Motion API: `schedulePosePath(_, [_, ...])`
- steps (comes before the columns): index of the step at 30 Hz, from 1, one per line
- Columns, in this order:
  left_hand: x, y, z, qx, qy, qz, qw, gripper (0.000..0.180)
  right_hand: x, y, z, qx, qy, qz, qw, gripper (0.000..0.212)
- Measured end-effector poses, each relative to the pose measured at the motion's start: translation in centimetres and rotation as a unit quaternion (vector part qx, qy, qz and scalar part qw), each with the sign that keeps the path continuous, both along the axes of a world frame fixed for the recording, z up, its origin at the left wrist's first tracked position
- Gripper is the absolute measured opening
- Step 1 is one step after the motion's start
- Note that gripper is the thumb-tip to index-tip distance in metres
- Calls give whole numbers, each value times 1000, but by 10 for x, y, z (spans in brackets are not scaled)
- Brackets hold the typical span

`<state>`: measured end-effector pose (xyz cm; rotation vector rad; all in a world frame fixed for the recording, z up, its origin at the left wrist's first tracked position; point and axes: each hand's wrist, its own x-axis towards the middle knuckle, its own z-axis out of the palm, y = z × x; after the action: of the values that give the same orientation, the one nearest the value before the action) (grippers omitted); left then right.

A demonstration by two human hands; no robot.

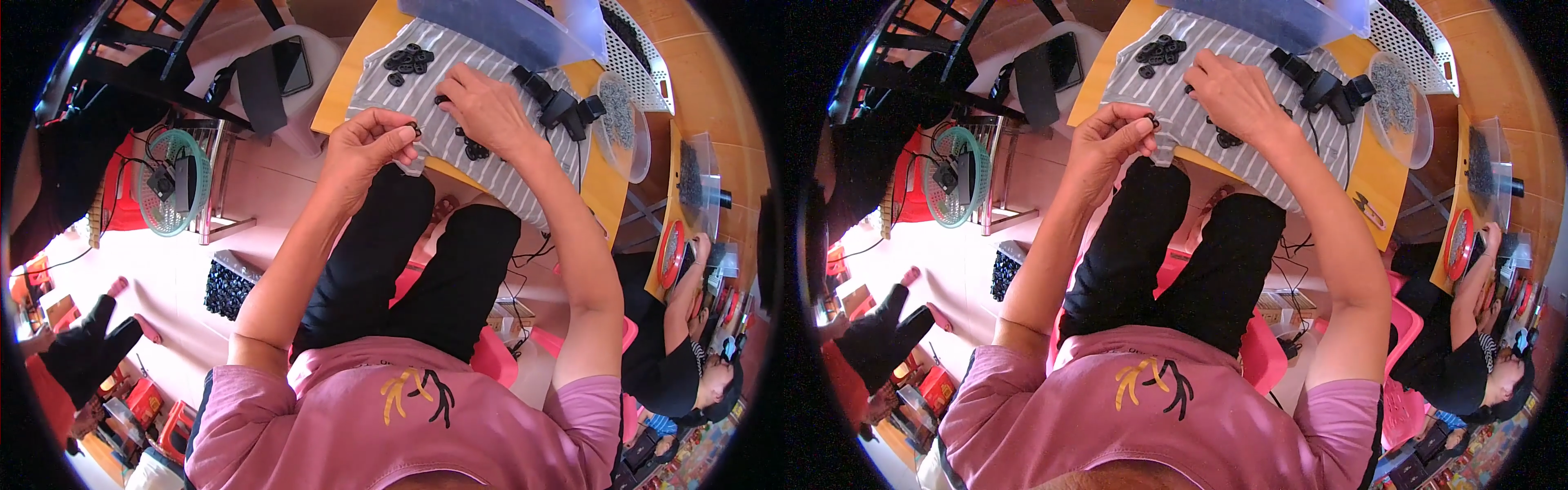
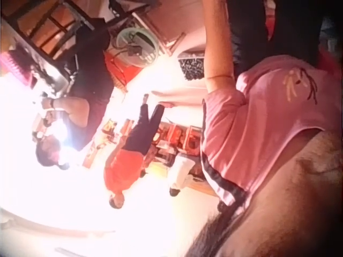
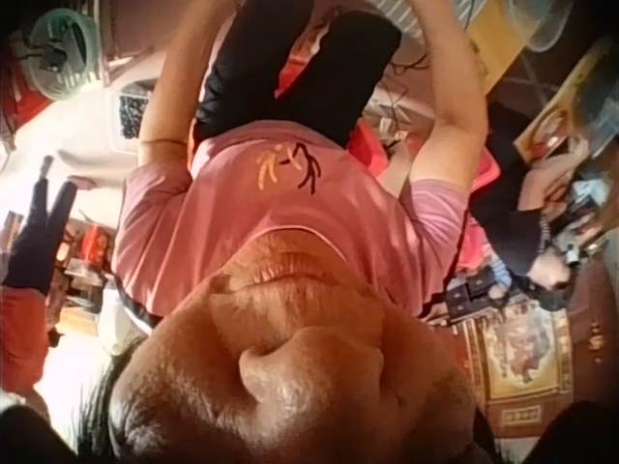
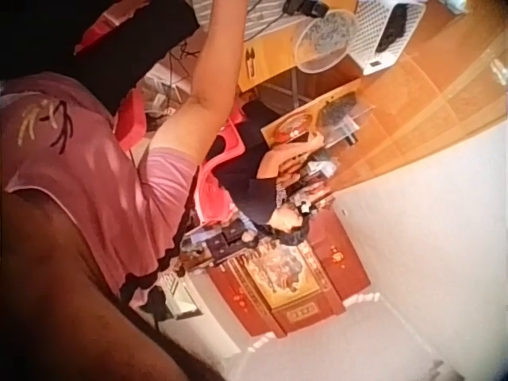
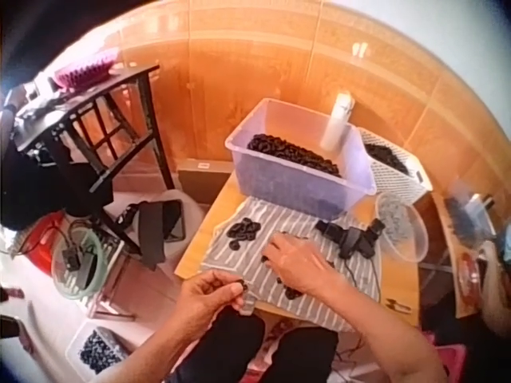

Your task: Manually assemble small plastic components and metal rings at a workstation.

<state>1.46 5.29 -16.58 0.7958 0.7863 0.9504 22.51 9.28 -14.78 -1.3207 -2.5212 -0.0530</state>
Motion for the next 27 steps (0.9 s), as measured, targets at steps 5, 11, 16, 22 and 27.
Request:
schedulePosePath(5, [20, 9, 6, 8, -45, 20, 999, 18, 10, 2, 3, -12, 56, -14, 998, 15])
schedulePosePath(11, [63, 23, 21, 42, -100, 85, 990, 18, 13, -17, 5, -153, 496, -170, 838, 20])
schedulePosePath(16, [100, 30, 31, 88, -138, 157, 974, 16, -2, -22, 21, -111, 703, -132, 690, 24])
schedulePosePath(22, [125, 41, 39, 73, -168, 159, 970, 16, 2, -20, 28, -1, 713, -183, 677, 23])
schedulePosePath(27, [125, 44, 33, 56, -169, 125, 976, 16, 6, -21, 23, 6, 727, -198, 657, 21])
